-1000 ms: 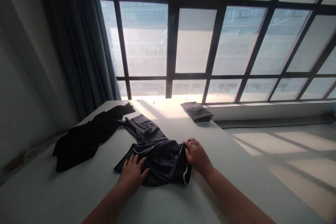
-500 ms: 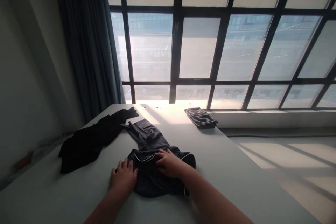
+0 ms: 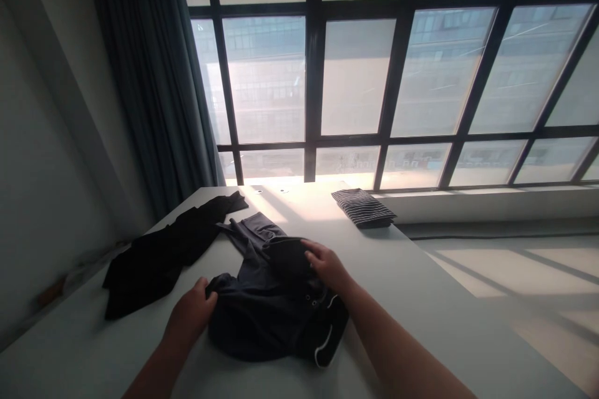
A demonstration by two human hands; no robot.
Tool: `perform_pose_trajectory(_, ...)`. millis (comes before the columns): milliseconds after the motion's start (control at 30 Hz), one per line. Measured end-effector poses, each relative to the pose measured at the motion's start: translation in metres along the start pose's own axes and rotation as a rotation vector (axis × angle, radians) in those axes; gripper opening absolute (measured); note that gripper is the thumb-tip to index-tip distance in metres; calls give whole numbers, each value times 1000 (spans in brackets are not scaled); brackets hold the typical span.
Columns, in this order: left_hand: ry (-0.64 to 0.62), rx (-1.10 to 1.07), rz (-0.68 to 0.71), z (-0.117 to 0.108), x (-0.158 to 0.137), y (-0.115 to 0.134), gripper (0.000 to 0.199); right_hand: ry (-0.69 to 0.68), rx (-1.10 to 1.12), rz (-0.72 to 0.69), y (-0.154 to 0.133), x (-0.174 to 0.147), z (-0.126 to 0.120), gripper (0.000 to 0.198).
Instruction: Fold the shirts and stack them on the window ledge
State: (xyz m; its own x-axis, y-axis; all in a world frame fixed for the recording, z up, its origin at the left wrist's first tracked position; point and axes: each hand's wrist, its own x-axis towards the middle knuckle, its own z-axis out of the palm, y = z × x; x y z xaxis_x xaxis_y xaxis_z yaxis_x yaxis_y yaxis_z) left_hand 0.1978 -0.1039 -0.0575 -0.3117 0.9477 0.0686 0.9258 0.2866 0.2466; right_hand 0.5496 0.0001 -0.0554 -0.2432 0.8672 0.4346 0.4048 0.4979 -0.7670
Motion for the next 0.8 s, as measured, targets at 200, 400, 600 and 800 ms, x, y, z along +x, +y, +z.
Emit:
perform_pose_trajectory(200, 269, -229, -255, -24, 10, -86, 20, 740, -121, 374, 57, -21, -119, 62)
perform_pose_trajectory(400, 223, -351, -251, -5, -3, -138, 23, 493, -393, 393, 87, -86, -142, 59)
perform_pose_trajectory(600, 485, -79, 413, 12, -56, -74, 23, 202, -589, 12, 16, -117, -94, 44)
perform_pose_trajectory(800, 158, -78, 862, 54, -82, -26, 39, -385, -416, -148, -26, -154, -10, 59)
